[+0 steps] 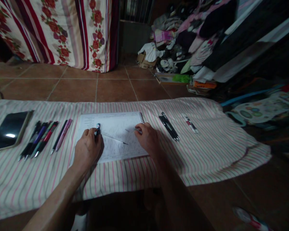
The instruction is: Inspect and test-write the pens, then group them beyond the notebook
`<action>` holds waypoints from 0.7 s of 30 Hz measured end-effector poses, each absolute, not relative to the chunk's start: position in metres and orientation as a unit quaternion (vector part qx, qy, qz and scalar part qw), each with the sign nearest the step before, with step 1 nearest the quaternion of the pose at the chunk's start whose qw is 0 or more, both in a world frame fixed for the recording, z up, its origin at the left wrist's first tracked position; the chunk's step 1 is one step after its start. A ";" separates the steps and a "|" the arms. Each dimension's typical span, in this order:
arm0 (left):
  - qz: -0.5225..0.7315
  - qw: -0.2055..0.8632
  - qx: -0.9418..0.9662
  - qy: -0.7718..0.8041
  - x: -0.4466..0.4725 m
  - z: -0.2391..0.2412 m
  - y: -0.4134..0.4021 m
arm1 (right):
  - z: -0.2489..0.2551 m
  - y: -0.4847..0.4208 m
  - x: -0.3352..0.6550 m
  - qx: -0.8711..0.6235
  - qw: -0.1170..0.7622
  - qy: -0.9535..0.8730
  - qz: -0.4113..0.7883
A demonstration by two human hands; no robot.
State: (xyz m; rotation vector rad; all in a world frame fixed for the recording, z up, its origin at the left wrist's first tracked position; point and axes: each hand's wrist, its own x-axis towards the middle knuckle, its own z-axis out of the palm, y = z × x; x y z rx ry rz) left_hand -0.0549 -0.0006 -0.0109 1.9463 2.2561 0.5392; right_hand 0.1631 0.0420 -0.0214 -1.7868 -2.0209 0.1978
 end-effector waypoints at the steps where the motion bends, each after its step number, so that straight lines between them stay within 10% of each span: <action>1: 0.177 0.055 0.642 0.743 -0.055 -0.011 -0.001 | -0.020 0.042 0.163 -0.644 0.220 -0.730 0.069; 21: 0.222 0.093 0.605 0.759 -0.059 -0.005 0.002 | -0.008 0.022 0.130 -0.525 0.201 -0.814 0.142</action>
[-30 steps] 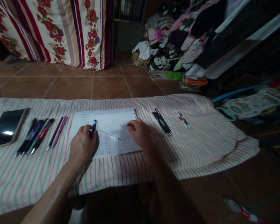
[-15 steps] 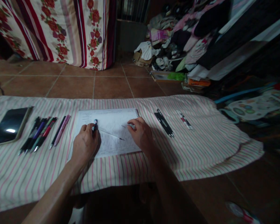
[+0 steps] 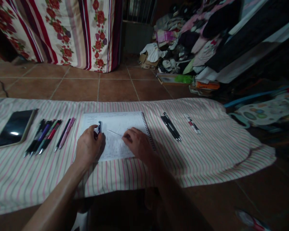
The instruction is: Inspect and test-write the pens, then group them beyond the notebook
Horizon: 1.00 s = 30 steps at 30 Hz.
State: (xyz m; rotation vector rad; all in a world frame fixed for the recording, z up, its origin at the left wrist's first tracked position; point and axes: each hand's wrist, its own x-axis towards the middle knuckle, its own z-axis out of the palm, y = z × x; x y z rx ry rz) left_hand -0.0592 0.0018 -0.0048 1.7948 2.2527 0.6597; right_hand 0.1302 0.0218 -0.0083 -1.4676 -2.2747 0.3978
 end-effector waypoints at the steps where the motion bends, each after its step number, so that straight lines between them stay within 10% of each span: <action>1: 0.245 0.118 0.584 0.765 -0.061 -0.004 0.003 | -0.008 0.023 0.131 -0.533 0.219 -0.802 0.158; 16: 0.529 0.598 0.255 0.546 -0.060 0.009 0.010 | 0.002 0.030 0.139 -0.455 0.433 -0.482 0.611; 30: 0.550 0.671 0.139 0.478 -0.055 0.018 0.009 | 0.011 0.029 0.134 -0.351 0.470 -0.330 0.739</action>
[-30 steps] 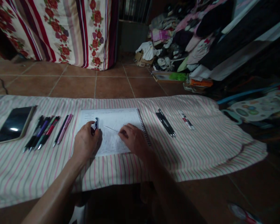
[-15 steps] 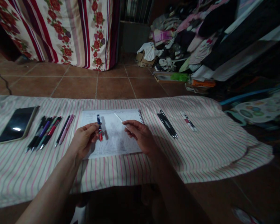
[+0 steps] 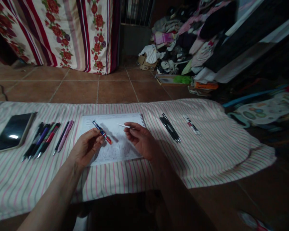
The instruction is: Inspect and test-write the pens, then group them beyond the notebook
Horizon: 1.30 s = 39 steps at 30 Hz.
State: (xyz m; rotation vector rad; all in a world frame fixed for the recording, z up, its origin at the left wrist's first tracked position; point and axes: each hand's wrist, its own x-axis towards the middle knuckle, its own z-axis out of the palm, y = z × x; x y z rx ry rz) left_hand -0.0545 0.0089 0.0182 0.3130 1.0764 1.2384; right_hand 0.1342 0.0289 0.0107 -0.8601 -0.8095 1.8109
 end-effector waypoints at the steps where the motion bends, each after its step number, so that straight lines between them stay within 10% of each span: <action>1: 0.551 0.670 0.127 0.481 -0.054 0.019 0.009 | 0.011 0.029 0.133 -0.353 0.472 -0.333 0.736; 27: 0.577 0.664 0.080 0.468 -0.057 0.018 0.012 | 0.007 0.031 0.126 -0.378 0.503 -0.340 0.698; 39: 0.544 0.674 0.073 0.494 -0.060 0.009 0.014 | -0.017 0.028 0.110 -0.528 0.415 -0.575 0.468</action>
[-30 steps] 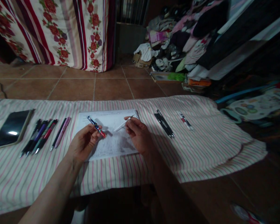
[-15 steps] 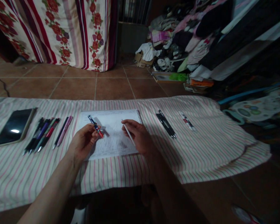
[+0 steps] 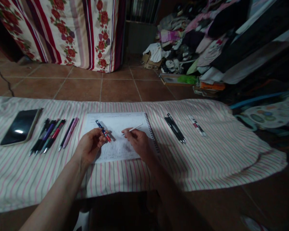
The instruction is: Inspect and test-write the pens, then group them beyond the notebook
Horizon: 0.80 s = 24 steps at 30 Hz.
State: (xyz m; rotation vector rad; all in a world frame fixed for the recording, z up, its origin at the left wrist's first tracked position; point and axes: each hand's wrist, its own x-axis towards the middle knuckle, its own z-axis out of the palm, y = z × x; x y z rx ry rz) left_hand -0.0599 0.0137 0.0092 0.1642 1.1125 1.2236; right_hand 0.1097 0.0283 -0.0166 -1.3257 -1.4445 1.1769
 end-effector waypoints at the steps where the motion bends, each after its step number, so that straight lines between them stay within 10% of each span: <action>1: 0.545 0.676 0.069 0.491 -0.060 0.009 0.014 | -0.018 0.028 0.110 -0.537 0.400 -0.594 0.446; 24: 0.539 0.667 0.083 0.507 -0.057 0.012 0.014 | -0.026 0.030 0.107 -0.534 0.385 -0.628 0.414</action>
